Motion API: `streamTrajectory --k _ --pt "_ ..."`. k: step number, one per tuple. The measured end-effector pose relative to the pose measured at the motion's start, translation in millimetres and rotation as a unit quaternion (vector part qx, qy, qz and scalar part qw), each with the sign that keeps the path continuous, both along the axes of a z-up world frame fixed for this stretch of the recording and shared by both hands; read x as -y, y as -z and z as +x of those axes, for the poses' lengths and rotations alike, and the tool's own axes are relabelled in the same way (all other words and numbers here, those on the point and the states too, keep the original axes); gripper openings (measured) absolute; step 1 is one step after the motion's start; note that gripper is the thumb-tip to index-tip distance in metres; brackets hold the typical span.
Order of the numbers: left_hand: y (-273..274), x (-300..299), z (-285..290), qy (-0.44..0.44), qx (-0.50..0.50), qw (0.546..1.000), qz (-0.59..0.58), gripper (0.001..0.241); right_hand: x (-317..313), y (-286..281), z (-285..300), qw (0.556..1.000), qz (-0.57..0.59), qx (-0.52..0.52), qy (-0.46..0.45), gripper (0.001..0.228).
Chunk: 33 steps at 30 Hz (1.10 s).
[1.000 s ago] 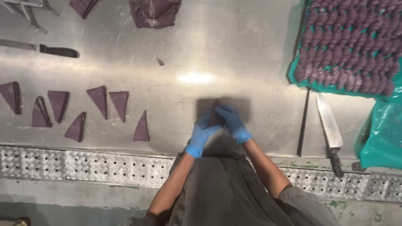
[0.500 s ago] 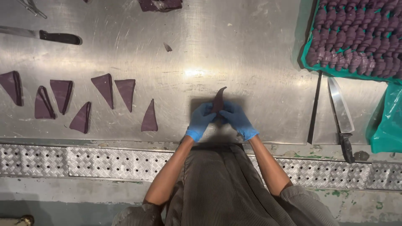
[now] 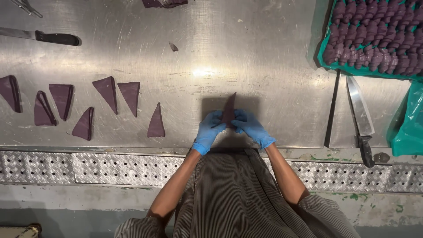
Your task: Rolling triangular pieces of purple dough into small rolls and placing them on a tray.
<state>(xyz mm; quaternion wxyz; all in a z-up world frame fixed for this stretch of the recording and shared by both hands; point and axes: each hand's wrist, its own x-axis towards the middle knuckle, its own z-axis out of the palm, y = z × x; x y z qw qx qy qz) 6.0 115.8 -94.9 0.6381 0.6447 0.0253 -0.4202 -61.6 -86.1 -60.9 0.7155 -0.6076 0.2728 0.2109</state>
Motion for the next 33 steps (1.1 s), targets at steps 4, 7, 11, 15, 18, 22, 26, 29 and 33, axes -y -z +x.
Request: streamTrajectory --k 4,7,11,15,18,22,26,29,33 --pt "8 -3 -1 0.018 0.075 0.997 0.013 0.051 6 6 -6 1.000 0.016 -0.003 -0.024 0.035" --pt "-4 -6 2 0.062 0.124 0.988 0.072 0.048 4 -13 -1 0.998 -0.010 -0.032 -0.051 0.034" --pt "-27 -7 8 0.146 0.258 0.951 0.084 0.032 0 -19 -2 0.997 -0.055 -0.031 -0.055 0.039" --pt "-31 -8 7 0.173 0.337 0.922 0.084 0.029 1 -15 -8 0.998 -0.041 -0.022 -0.036 0.039" --pt "-36 -7 6 0.135 0.253 0.956 0.059 0.029 -3 0 -11 0.998 -0.058 -0.039 -0.002 0.031" --pt "-57 -3 11 0.118 0.242 0.962 0.056 0.030 -11 17 -1 0.995 -0.063 -0.055 0.052 0.028" --pt "-32 -3 4 -0.004 0.084 0.996 -0.008 0.041 -13 14 8 0.992 0.014 -0.030 0.121 0.028" --pt "-30 0 17 -0.065 -0.073 0.988 -0.123 0.036 -12 0 13 0.990 0.044 -0.006 0.132 0.031" --pt "-29 4 21 -0.022 -0.170 0.972 -0.162 0.035 -11 -22 24 0.992 0.042 0.046 0.112 0.033"
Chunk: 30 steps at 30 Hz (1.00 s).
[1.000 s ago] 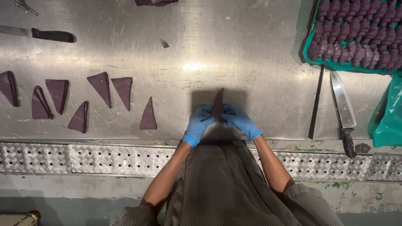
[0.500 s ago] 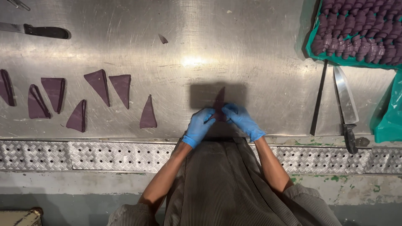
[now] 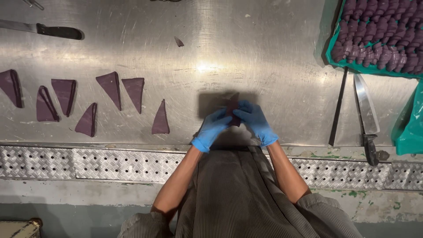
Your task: Rolling triangular pieces of purple dough into small rolls and placing them on a tray.
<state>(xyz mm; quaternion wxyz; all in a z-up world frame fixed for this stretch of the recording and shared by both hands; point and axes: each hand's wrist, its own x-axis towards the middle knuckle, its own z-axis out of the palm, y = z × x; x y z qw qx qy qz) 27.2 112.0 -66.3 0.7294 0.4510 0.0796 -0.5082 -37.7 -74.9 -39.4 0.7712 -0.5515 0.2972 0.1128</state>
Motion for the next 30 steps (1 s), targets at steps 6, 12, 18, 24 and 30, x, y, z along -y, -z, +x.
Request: streamTrajectory --k 6,12,18,24,30 --pt "21 15 -5 -0.014 0.115 0.992 0.044 0.028 -2 -30 14 0.975 -0.204 -0.063 -0.062 0.034" --pt "10 18 -2 0.044 0.150 0.988 0.019 0.031 12 6 12 0.990 0.075 -0.119 -0.002 0.042" --pt "0 11 -3 -0.016 0.138 0.983 0.116 0.039 2 15 36 0.984 0.167 -0.017 0.064 0.031" --pt "-94 12 20 0.222 0.457 0.736 0.446 0.088 -5 49 48 0.999 0.044 0.026 -0.006 0.031" --pt "-8 -10 -49 0.223 0.721 0.606 0.253 0.083 -5 48 55 0.999 -0.005 0.034 -0.031 0.026"
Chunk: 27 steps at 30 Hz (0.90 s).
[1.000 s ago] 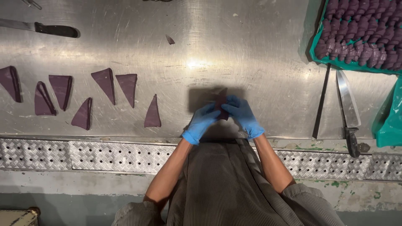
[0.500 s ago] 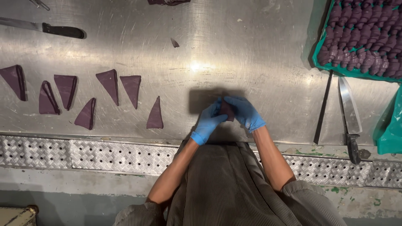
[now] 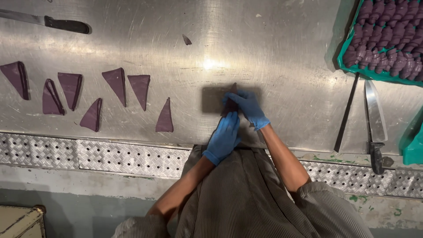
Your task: Rolling triangular pieces of purple dough into small rolls and placing them on a tray.
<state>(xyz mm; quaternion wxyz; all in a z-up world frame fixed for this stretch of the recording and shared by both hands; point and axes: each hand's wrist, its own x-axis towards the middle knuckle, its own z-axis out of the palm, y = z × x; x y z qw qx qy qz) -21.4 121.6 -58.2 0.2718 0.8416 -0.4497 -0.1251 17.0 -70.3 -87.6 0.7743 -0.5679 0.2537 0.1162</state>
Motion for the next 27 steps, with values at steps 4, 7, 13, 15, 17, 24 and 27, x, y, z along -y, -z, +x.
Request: streamTrajectory --k 4,7,13,15,17,24,27 --pt "8 12 12 -0.024 -0.075 0.996 0.045 0.084 0 -1 2 1.000 -0.019 0.001 -0.012 0.025" --pt "11 11 18 -0.031 -0.111 0.993 0.025 0.083 -2 -5 4 1.000 -0.025 0.003 -0.014 0.025" --pt "5 13 22 -0.012 -0.094 0.995 0.042 0.085 3 -26 21 0.994 -0.102 0.042 0.026 0.024" --pt "-5 16 26 -0.007 -0.097 0.993 0.068 0.086 10 -27 33 0.990 -0.121 0.070 0.034 0.024" --pt "-8 16 26 -0.011 -0.103 0.993 0.064 0.085 22 -13 47 0.992 -0.090 0.077 0.033 0.025" --pt "-23 20 33 -0.012 -0.104 0.992 0.067 0.089 53 -9 113 0.998 0.003 0.037 0.049 0.027" --pt "-13 18 27 -0.013 -0.045 0.998 0.047 0.091 63 -7 138 0.998 0.016 0.026 0.061 0.026"
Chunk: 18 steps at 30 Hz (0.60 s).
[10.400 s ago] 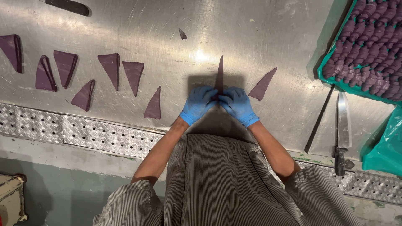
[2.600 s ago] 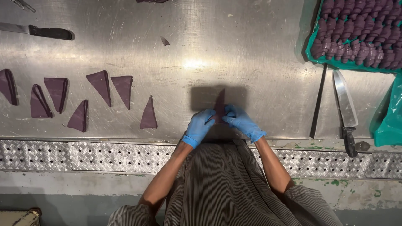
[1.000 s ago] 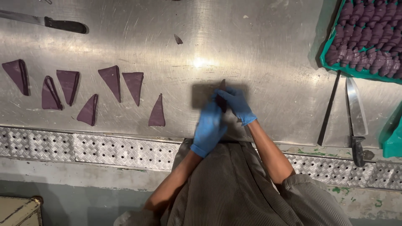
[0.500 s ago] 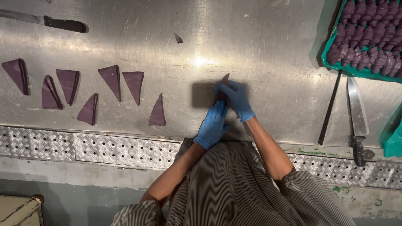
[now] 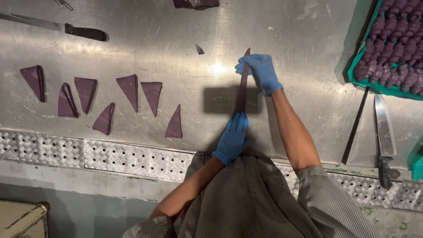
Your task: Rolling triangular pieces of purple dough into small rolls and placing them on a tray.
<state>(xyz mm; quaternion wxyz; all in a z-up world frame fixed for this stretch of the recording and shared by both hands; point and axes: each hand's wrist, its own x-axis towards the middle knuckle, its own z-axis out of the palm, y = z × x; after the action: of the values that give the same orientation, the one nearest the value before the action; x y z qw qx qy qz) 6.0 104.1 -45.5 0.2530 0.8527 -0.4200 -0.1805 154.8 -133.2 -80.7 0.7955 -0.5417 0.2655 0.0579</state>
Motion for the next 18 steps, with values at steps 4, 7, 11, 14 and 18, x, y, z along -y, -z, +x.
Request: streamTrajectory --k 4,7,11,14,18 --pt "11 1 -2 -0.011 0.030 0.999 0.012 0.088 13 4 27 1.000 0.009 0.004 0.006 0.024" --pt "13 1 -3 0.000 0.036 0.999 0.021 0.089 19 5 41 1.000 0.005 0.009 0.003 0.023" --pt "8 1 2 0.012 0.005 0.999 0.029 0.085 22 5 48 1.000 -0.024 0.017 0.000 0.022" --pt "4 1 4 0.020 0.015 0.999 0.037 0.080 14 2 43 0.998 -0.048 0.033 0.022 0.022" --pt "-53 3 27 0.000 0.063 0.998 -0.015 0.080 -7 -31 -12 0.973 -0.174 0.139 0.067 0.029"
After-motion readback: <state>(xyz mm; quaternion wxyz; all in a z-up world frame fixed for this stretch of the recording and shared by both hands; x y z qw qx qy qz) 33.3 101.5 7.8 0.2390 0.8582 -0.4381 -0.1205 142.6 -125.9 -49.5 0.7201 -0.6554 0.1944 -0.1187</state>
